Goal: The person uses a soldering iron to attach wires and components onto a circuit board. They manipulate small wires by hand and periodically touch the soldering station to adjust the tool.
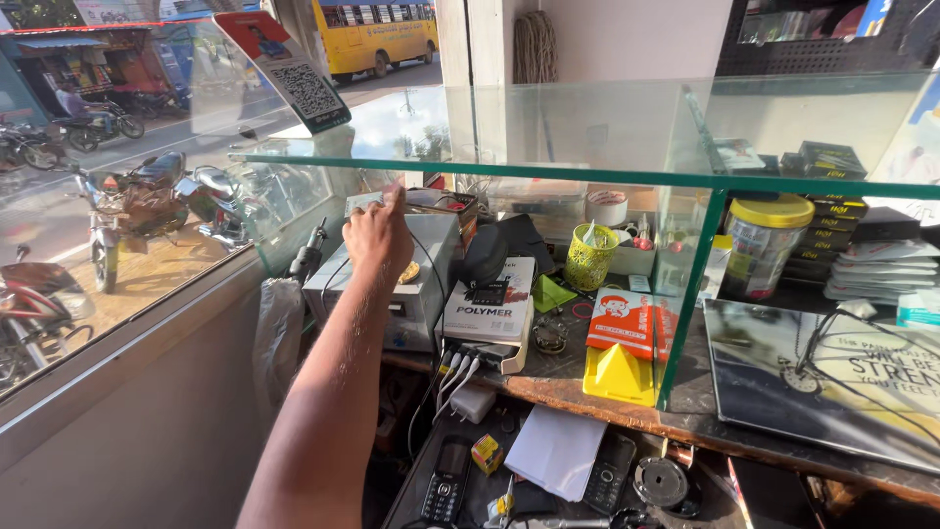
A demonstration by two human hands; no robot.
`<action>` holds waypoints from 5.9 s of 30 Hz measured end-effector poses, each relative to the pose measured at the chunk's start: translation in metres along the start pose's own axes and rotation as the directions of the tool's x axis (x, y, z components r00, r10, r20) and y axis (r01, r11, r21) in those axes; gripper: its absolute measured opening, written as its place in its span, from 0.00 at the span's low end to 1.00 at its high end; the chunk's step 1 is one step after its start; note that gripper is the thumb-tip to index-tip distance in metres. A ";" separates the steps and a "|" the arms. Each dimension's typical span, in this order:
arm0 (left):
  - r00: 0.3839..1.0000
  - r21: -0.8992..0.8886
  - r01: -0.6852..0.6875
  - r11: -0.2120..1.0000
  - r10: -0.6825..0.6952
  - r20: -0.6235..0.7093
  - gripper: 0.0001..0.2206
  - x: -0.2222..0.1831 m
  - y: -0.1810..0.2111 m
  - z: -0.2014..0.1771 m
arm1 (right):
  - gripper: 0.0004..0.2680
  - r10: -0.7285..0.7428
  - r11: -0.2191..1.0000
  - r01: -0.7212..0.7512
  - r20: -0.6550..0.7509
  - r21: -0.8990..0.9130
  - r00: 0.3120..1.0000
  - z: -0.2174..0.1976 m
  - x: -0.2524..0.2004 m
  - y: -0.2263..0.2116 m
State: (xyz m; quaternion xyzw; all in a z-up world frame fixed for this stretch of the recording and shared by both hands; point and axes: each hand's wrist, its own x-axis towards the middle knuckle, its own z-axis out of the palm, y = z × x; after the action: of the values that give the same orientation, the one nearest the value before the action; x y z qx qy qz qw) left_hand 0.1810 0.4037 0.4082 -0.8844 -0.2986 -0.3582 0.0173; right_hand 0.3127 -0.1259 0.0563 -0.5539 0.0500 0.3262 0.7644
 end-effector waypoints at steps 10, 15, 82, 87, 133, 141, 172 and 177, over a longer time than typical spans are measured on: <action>0.972 -0.316 -0.082 0.945 0.006 -0.234 0.10 0.007 -0.014 -0.009 | 0.19 0.190 0.799 -0.286 0.230 0.528 0.955 -0.014 0.026 0.029; 0.962 -0.571 -0.090 0.816 -0.078 -0.263 0.11 -0.055 -0.027 -0.067 | 0.22 0.198 0.739 -0.360 0.326 0.570 0.924 0.002 0.029 0.041; 0.731 -0.861 0.448 -0.241 0.654 0.197 0.13 -0.505 0.011 0.178 | 0.04 -0.130 -0.260 0.684 0.727 -0.682 0.675 0.085 -0.235 -0.081; 0.671 -0.976 0.162 -0.143 0.742 0.003 0.13 -0.500 0.018 0.182 | 0.03 -0.285 -0.312 0.577 0.653 -0.755 0.701 0.077 -0.246 -0.055; 0.726 -0.932 -0.027 0.361 0.648 0.230 0.07 -0.528 0.095 0.117 | 0.05 -0.556 -0.499 0.418 0.650 -0.759 0.518 0.036 -0.237 0.018; 0.731 -0.927 -0.036 0.374 0.643 0.230 0.07 -0.527 0.098 0.115 | 0.06 -0.522 -0.499 0.411 0.643 -0.763 0.560 0.031 -0.234 0.021; 0.665 -0.872 0.200 0.447 0.591 0.456 0.09 -0.462 0.125 0.060 | 0.06 -0.507 -0.483 0.447 0.657 -0.753 0.559 0.029 -0.234 0.025; 0.654 -0.857 0.208 0.471 0.585 0.480 0.09 -0.456 0.133 0.052 | 0.07 -0.523 -0.470 0.450 0.650 -0.759 0.551 0.031 -0.234 0.025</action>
State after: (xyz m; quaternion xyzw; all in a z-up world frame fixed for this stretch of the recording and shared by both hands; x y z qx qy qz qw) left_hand 0.0278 0.0723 0.1000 -0.8603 0.0546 -0.0681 -0.5023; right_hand 0.1064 -0.1979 0.1503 -0.8633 -0.4501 -0.1720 0.1502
